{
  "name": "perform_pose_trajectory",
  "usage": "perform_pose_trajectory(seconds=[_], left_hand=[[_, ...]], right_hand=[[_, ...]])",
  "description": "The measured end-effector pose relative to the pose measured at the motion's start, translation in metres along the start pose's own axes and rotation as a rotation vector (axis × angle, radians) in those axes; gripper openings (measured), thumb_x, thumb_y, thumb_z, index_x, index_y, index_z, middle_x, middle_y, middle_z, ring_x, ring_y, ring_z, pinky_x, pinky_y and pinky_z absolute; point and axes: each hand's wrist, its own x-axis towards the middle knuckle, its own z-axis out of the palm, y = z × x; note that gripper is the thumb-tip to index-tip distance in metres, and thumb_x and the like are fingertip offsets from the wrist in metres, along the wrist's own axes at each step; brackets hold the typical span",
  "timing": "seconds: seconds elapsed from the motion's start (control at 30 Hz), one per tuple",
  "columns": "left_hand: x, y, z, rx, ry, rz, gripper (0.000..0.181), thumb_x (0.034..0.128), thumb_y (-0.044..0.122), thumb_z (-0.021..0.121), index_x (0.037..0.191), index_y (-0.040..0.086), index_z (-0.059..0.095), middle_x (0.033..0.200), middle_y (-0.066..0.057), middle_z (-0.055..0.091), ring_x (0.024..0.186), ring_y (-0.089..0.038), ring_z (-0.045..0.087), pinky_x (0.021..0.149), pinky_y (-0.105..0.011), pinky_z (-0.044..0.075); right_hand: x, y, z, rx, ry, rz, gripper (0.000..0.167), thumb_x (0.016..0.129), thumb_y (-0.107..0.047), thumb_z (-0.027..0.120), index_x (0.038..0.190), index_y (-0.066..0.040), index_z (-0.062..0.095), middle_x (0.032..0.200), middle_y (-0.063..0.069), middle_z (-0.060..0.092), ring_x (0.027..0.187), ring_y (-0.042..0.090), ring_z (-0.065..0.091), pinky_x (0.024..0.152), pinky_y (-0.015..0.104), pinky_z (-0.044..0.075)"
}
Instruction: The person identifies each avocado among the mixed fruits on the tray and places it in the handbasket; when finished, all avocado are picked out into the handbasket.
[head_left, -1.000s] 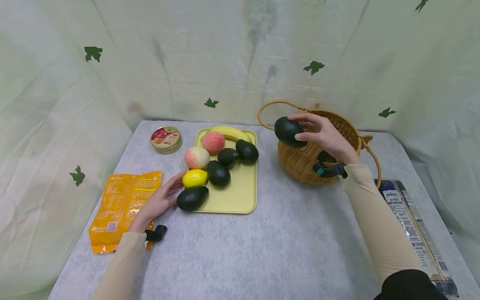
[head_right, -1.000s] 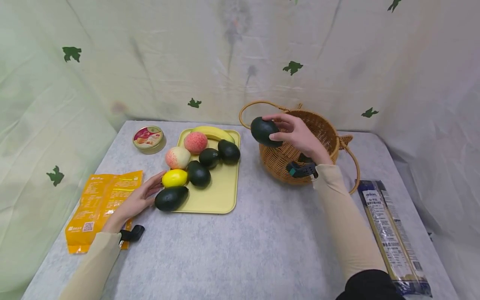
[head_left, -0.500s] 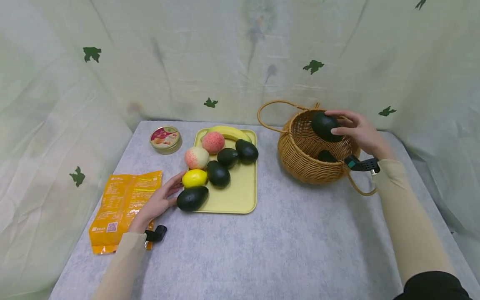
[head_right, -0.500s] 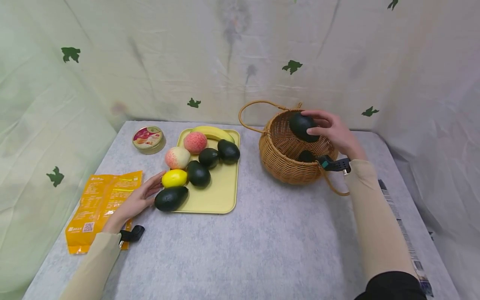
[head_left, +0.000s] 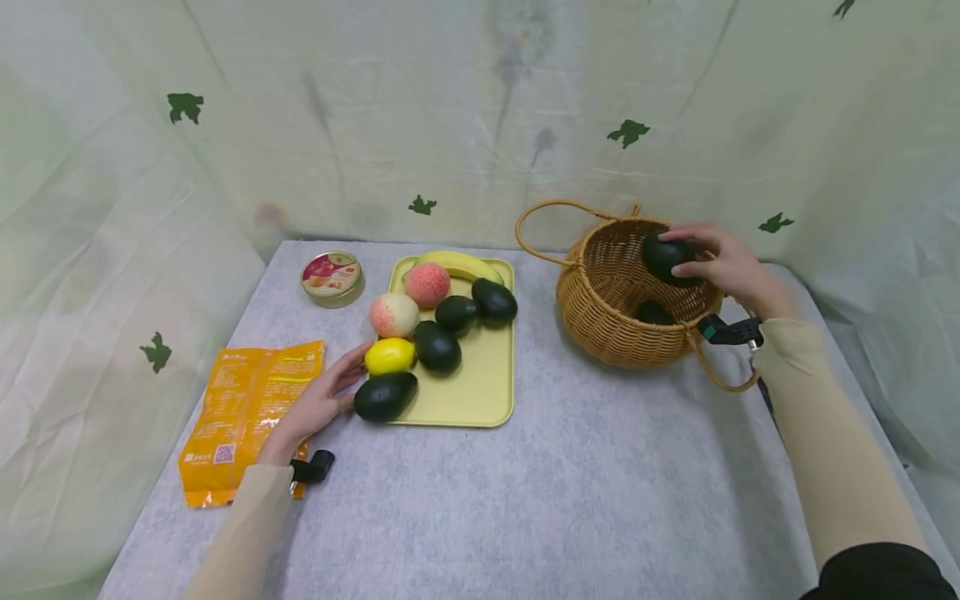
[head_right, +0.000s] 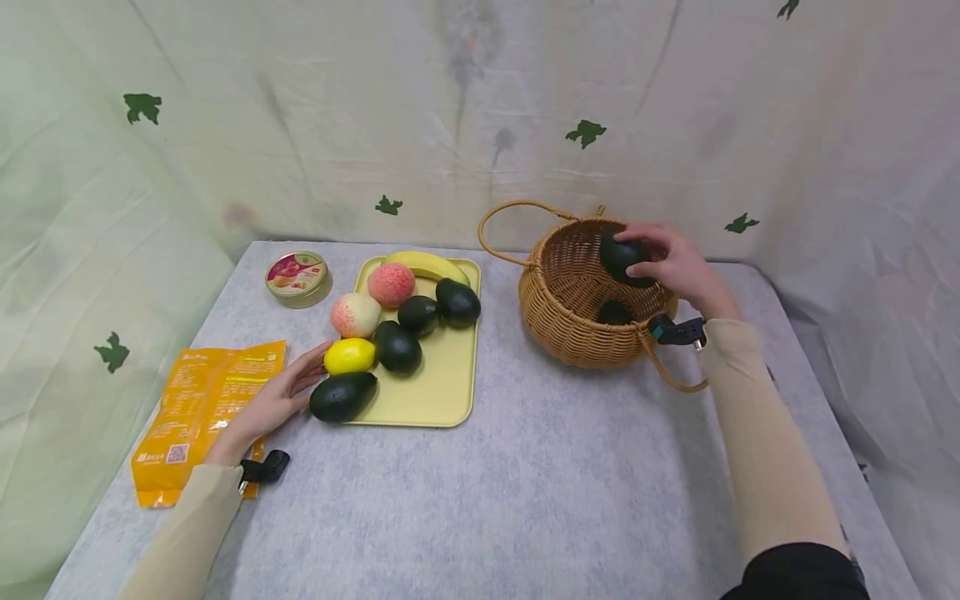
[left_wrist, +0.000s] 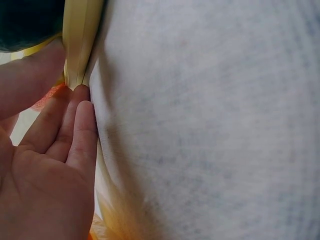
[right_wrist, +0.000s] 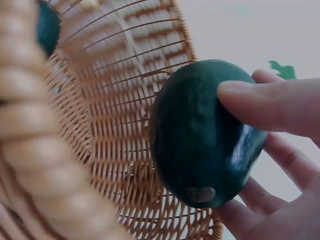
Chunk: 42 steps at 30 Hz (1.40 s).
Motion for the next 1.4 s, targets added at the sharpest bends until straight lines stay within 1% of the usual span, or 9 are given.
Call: perform_pose_trajectory(seconds=[0.1, 0.17, 0.57, 0.73, 0.9, 1.0, 1.13, 1.27, 1.4], left_hand=[[0.0, 0.0, 0.0, -0.001, 0.0, 0.005, 0.076, 0.0889, -0.013, 0.05, 0.153, 0.019, 0.025, 0.151, -0.015, 0.031, 0.134, -0.034, 0.035, 0.11, -0.051, 0.025], [0.0, 0.001, 0.0, 0.001, 0.0, 0.009, 0.076, 0.0892, -0.013, 0.05, 0.153, 0.019, 0.025, 0.151, -0.015, 0.031, 0.134, -0.034, 0.035, 0.11, -0.051, 0.025], [-0.001, -0.001, 0.002, -0.023, 0.002, -0.008, 0.077, 0.0896, -0.011, 0.052, 0.153, 0.022, 0.024, 0.152, -0.013, 0.03, 0.134, -0.034, 0.034, 0.11, -0.053, 0.024], [-0.001, 0.0, 0.002, -0.011, 0.005, 0.0, 0.077, 0.0893, -0.012, 0.051, 0.153, 0.021, 0.024, 0.152, -0.013, 0.03, 0.134, -0.034, 0.034, 0.11, -0.053, 0.024], [0.0, 0.0, 0.001, 0.003, 0.006, 0.007, 0.076, 0.0894, -0.012, 0.051, 0.153, 0.019, 0.024, 0.151, -0.014, 0.031, 0.134, -0.034, 0.035, 0.11, -0.052, 0.024], [0.0, 0.0, 0.001, 0.005, 0.003, 0.008, 0.076, 0.089, -0.012, 0.051, 0.153, 0.019, 0.024, 0.152, -0.014, 0.031, 0.134, -0.034, 0.034, 0.11, -0.052, 0.024], [0.0, 0.0, 0.001, -0.002, 0.002, 0.01, 0.077, 0.0888, -0.013, 0.05, 0.153, 0.019, 0.024, 0.152, -0.013, 0.03, 0.134, -0.034, 0.034, 0.11, -0.052, 0.024], [-0.001, 0.001, 0.002, 0.007, 0.005, 0.008, 0.077, 0.0884, -0.014, 0.05, 0.153, 0.02, 0.024, 0.152, -0.013, 0.031, 0.134, -0.034, 0.035, 0.11, -0.052, 0.024], [-0.001, 0.002, 0.002, 0.011, 0.007, 0.008, 0.078, 0.088, -0.015, 0.049, 0.153, 0.02, 0.024, 0.152, -0.012, 0.03, 0.134, -0.034, 0.035, 0.11, -0.053, 0.024]], right_hand=[[0.005, 0.003, 0.003, -0.098, -0.008, -0.027, 0.049, 0.087, -0.002, 0.066, 0.135, -0.005, 0.054, 0.144, 0.016, 0.037, 0.13, 0.037, 0.03, 0.102, 0.058, 0.028], [0.008, 0.004, 0.004, -0.135, -0.019, -0.038, 0.049, 0.086, 0.001, 0.067, 0.133, -0.003, 0.055, 0.143, 0.019, 0.038, 0.13, 0.039, 0.029, 0.101, 0.061, 0.027], [0.012, 0.006, 0.007, -0.269, -0.108, -0.072, 0.039, 0.086, 0.013, 0.056, 0.125, 0.006, 0.058, 0.141, 0.027, 0.04, 0.131, 0.044, 0.03, 0.103, 0.061, 0.027], [0.006, 0.0, 0.008, -0.198, -0.109, -0.05, 0.038, 0.09, 0.01, 0.054, 0.128, 0.004, 0.056, 0.139, 0.022, 0.044, 0.127, 0.039, 0.039, 0.101, 0.054, 0.035], [-0.002, -0.01, 0.012, -0.108, -0.086, -0.02, 0.038, 0.095, -0.001, 0.054, 0.133, -0.003, 0.053, 0.135, 0.013, 0.05, 0.12, 0.025, 0.049, 0.091, 0.028, 0.045], [-0.003, -0.018, 0.017, -0.043, -0.08, -0.038, 0.038, 0.096, -0.007, 0.055, 0.134, -0.004, 0.053, 0.133, 0.011, 0.053, 0.115, 0.015, 0.052, 0.085, 0.018, 0.046], [0.0, -0.029, 0.028, 0.031, -0.092, -0.082, 0.038, 0.096, -0.011, 0.058, 0.133, -0.003, 0.054, 0.132, 0.01, 0.054, 0.114, 0.014, 0.053, 0.084, 0.018, 0.048], [0.006, -0.038, 0.045, 0.107, -0.128, -0.141, 0.037, 0.095, -0.008, 0.059, 0.131, -0.001, 0.055, 0.131, 0.013, 0.054, 0.116, 0.023, 0.053, 0.086, 0.022, 0.049], [0.01, -0.054, 0.069, 0.182, -0.204, -0.221, 0.038, 0.095, -0.007, 0.059, 0.131, 0.002, 0.054, 0.13, 0.019, 0.054, 0.116, 0.033, 0.052, 0.089, 0.028, 0.049]])
